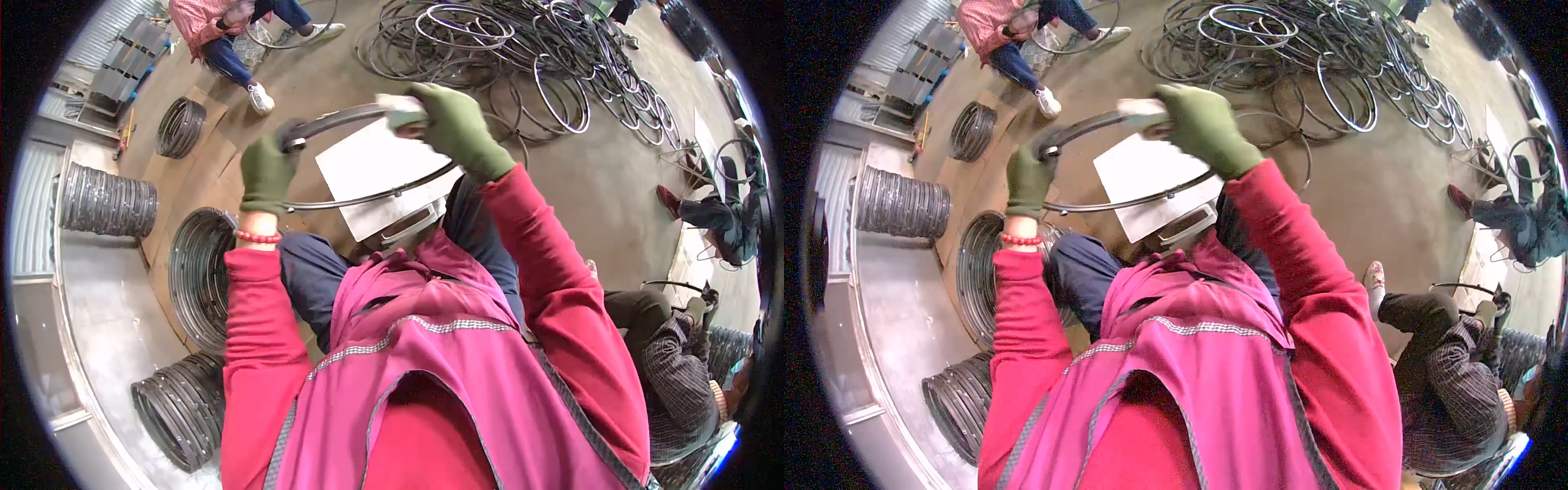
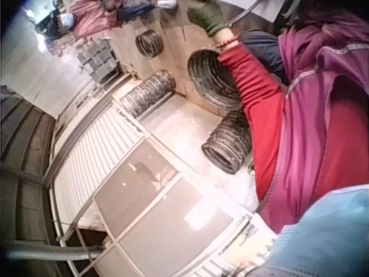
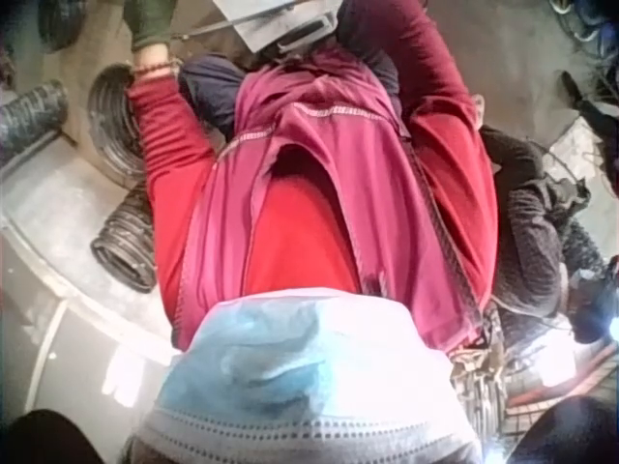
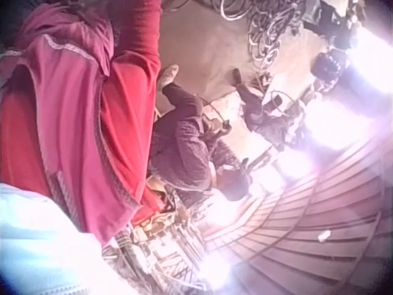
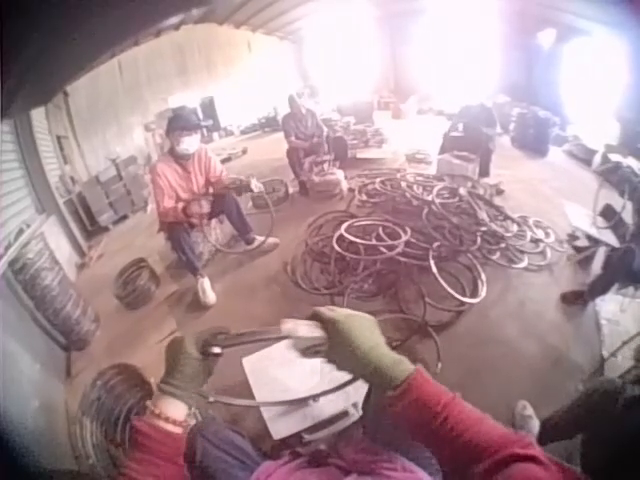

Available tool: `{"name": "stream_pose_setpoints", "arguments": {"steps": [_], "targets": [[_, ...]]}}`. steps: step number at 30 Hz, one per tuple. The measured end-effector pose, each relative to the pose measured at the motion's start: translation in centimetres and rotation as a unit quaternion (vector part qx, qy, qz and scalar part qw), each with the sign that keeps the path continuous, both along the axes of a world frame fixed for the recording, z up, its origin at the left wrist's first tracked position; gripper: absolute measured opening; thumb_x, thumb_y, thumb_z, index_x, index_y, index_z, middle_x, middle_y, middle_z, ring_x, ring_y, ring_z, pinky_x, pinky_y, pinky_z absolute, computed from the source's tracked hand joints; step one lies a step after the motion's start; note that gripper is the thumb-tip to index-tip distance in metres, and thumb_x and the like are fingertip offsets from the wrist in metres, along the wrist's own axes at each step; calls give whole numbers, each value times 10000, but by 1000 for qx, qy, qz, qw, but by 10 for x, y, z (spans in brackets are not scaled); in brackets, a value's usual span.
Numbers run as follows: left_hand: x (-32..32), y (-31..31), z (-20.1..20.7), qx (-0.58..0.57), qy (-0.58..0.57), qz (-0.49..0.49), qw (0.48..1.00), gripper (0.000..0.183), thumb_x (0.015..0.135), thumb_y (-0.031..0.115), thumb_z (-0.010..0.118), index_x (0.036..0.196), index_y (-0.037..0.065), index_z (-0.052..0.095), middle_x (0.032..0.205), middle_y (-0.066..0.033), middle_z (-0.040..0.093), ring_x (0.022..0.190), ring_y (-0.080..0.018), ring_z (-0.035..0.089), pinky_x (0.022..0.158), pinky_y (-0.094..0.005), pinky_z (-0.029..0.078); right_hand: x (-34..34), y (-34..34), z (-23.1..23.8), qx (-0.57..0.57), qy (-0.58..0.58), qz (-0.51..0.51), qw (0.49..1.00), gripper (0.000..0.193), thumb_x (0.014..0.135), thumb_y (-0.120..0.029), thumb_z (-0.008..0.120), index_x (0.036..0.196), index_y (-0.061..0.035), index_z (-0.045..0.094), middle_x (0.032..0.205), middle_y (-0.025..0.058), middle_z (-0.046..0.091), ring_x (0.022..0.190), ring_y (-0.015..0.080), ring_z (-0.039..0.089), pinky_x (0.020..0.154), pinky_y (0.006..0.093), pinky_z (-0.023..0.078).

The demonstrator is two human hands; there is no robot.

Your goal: Polishing or cleaning metal rings with a cloth while sitting on the floor.

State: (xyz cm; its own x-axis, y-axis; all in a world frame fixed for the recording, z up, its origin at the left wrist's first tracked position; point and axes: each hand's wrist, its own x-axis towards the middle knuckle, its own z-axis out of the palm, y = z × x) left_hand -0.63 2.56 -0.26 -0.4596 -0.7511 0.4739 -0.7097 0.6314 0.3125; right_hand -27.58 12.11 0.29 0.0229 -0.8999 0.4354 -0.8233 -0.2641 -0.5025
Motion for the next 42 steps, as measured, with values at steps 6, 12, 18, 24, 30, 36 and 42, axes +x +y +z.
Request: {"name": "stream_pose_setpoints", "arguments": {"steps": [6,12,18,24,30,36,42], "targets": [[4,-6,-12,-11,-28,49,998,249,761,326,618,939,159,671,670,-163,593,651,-368,584,540,-425,460,-25,16,-35,43,-75,-62,994,535,593,-287,781,1010,-33,563,881,154,616,842,332,601,685,389,481],[-45,29,25,-34,-74,-32,996,221,766,227,608,979,184,650,843,-116,630,757,-316,608,596,-381,476,53,-4,39,13,186,-1,982,355,631,-326,726,864,-91,598,809,100,626,772,287,624,650,398,491],[13,-3,-8,-2,52,-47,998,228,774,226,613,991,172,654,802,-124,631,738,-319,613,603,-380,483,-22,-4,-23,84,-113,80,987,377,654,-216,736,978,-90,590,883,97,648,781,222,640,676,318,507],[-2,14,3,28,-23,37,999,236,772,216,583,995,182,653,756,-130,628,706,-329,607,597,-403,476,-50,1,-99,101,-293,31,950,389,650,-227,727,982,-83,582,931,109,630,823,246,625,713,334,490],[-29,20,16,2,-37,-5,999,242,758,213,581,988,176,645,816,-123,631,737,-321,608,612,-396,481,52,-16,35,-6,158,29,987,324,666,-372,693,856,-118,621,776,90,633,740,274,637,616,387,492],[-16,14,11,-26,-16,-15,999,255,736,128,597,984,167,644,831,-117,629,751,-318,607,617,-384,486,63,-25,34,-8,138,40,990,322,664,-380,694,840,-118,630,754,83,639,700,269,642,590,383,494],[42,-8,-18,58,117,2,991,211,813,213,584,986,117,659,869,-142,635,793,-243,648,632,-310,482,13,-15,-12,7,-54,33,998,457,609,-337,755,949,-79,593,895,138,633,825,310,621,690,380,493]]}}
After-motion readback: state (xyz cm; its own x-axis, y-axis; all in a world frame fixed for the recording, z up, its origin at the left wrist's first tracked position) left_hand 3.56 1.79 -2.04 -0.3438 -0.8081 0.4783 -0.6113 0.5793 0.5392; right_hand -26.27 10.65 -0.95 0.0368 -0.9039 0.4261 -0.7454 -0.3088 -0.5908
